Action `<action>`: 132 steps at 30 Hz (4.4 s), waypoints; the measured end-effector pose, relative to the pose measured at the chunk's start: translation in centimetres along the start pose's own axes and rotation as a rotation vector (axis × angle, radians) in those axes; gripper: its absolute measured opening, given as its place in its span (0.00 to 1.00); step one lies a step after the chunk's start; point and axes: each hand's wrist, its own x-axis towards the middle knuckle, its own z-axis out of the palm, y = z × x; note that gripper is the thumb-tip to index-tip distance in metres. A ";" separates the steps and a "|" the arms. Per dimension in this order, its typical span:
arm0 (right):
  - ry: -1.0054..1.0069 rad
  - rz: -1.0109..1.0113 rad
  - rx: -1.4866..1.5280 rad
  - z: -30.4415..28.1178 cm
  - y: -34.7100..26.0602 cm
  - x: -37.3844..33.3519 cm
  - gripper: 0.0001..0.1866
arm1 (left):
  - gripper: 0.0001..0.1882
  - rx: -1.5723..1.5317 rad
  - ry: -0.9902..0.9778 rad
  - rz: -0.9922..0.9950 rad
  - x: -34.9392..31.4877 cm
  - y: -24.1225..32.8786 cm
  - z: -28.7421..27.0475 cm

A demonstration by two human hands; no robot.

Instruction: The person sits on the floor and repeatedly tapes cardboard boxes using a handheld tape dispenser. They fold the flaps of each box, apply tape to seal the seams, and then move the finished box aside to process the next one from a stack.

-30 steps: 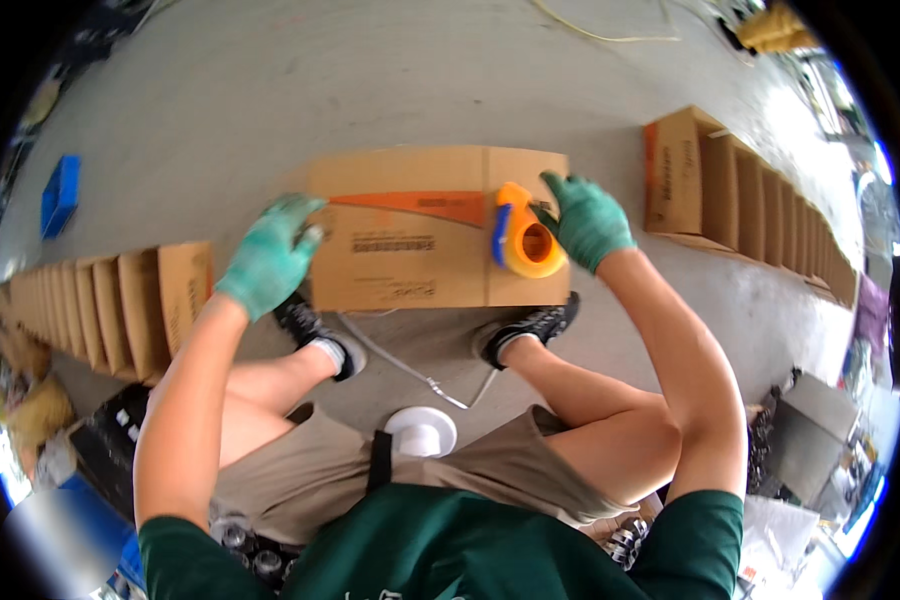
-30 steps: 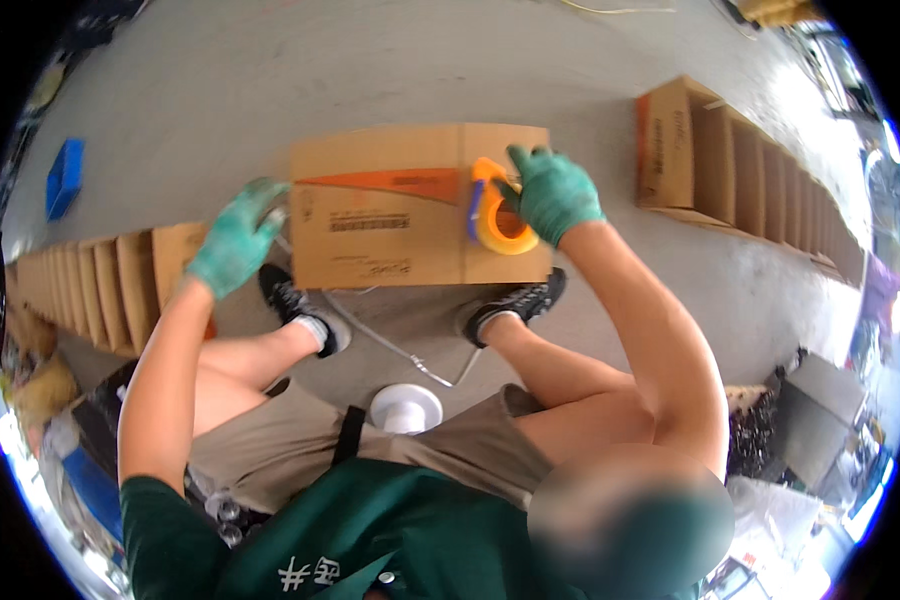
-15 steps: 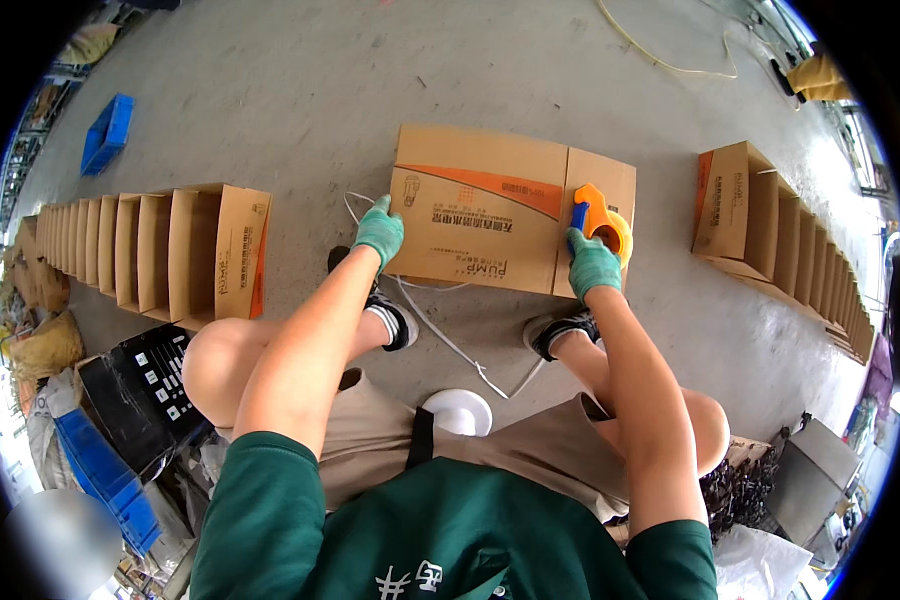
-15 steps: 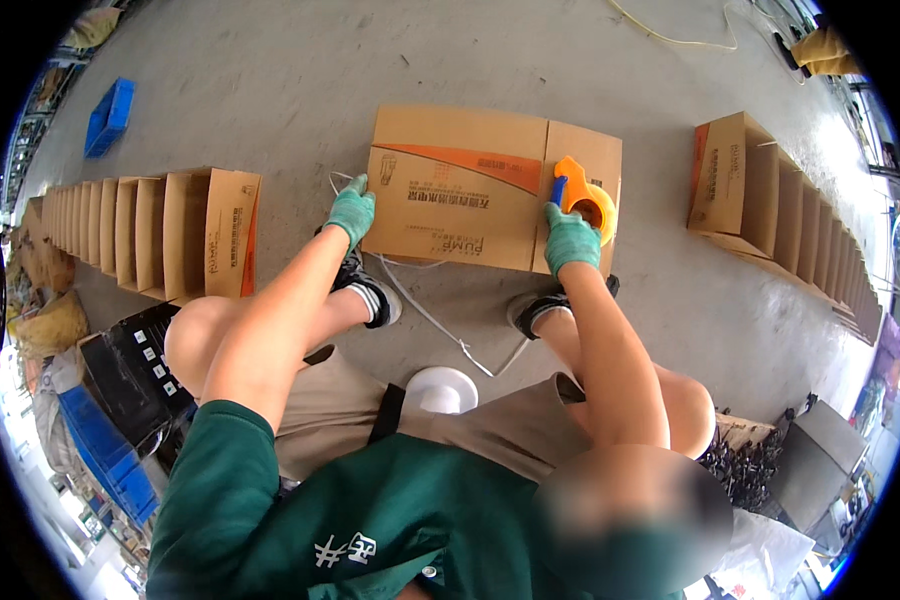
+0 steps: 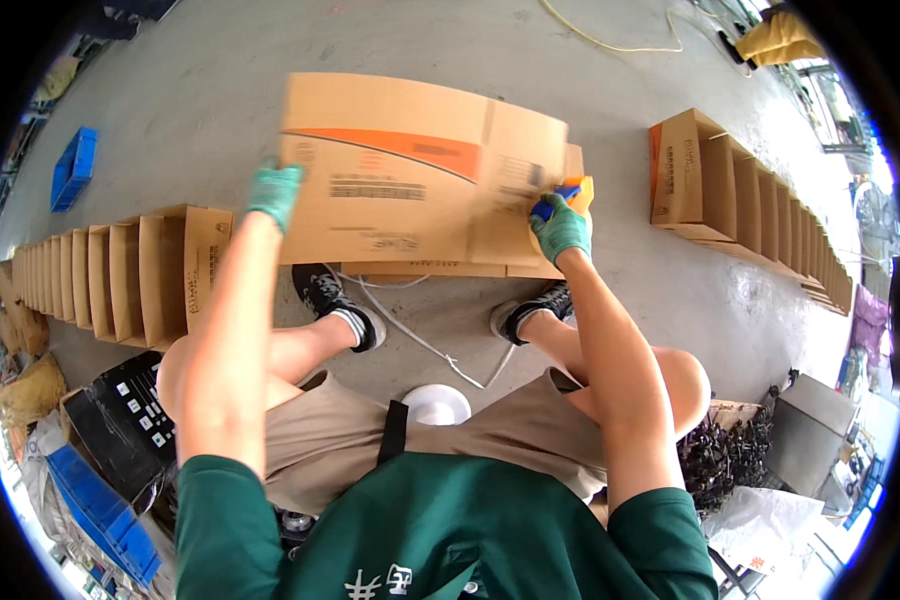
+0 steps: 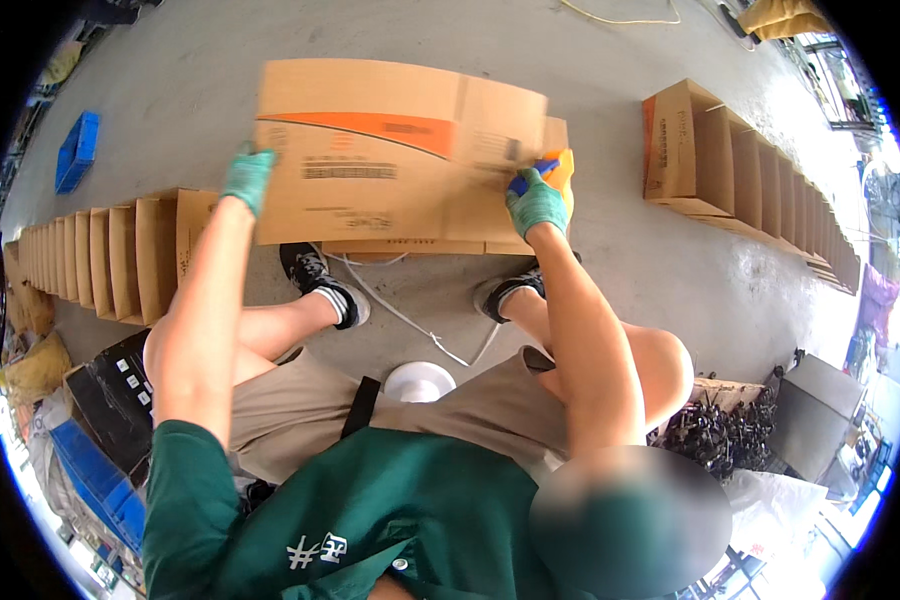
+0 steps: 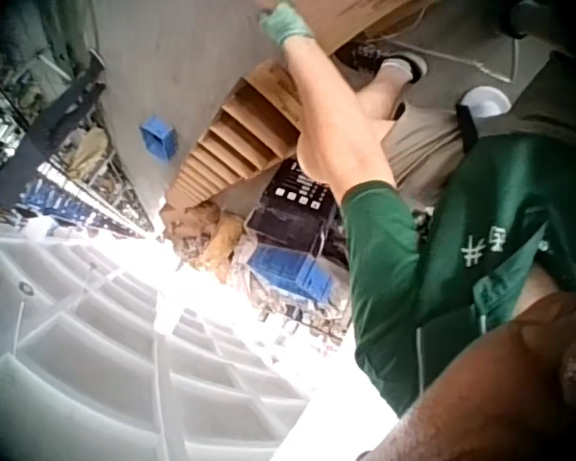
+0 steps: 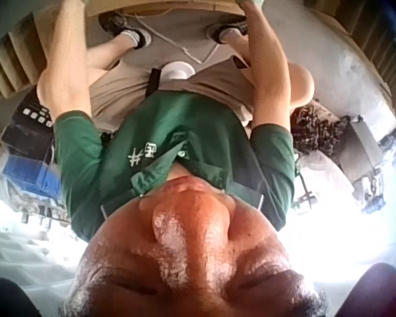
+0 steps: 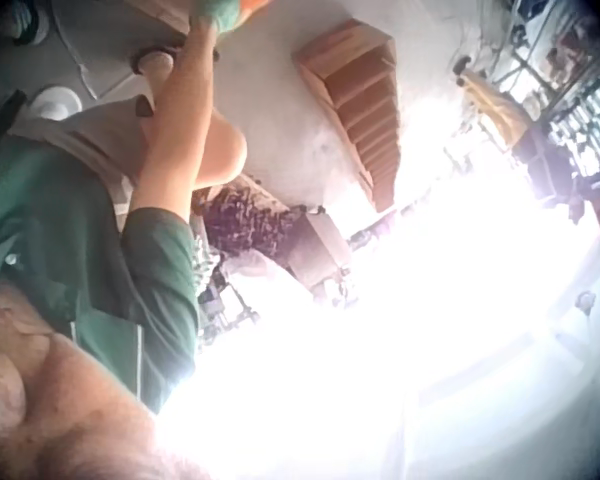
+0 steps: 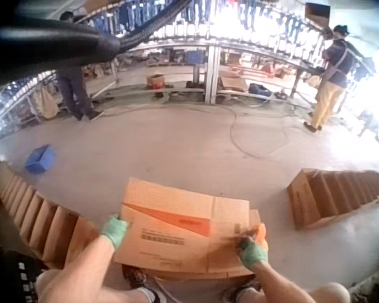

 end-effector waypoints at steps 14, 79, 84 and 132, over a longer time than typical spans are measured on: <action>0.003 -0.435 -0.394 -15.2 -16.3 -1.0 0.22 | 0.20 -0.122 0.084 0.031 -3.8 -0.3 -8.8; -0.088 -0.383 0.545 -13.0 -13.9 1.7 0.20 | 0.40 -0.072 -0.047 0.380 -6.5 4.8 2.7; -0.143 -0.469 0.343 -9.9 -10.0 -0.3 0.11 | 0.47 0.056 0.024 0.653 -7.4 4.7 3.1; 0.000 0.045 0.796 -11.5 -0.6 6.9 0.20 | 0.23 0.017 0.027 0.506 -7.0 2.7 4.0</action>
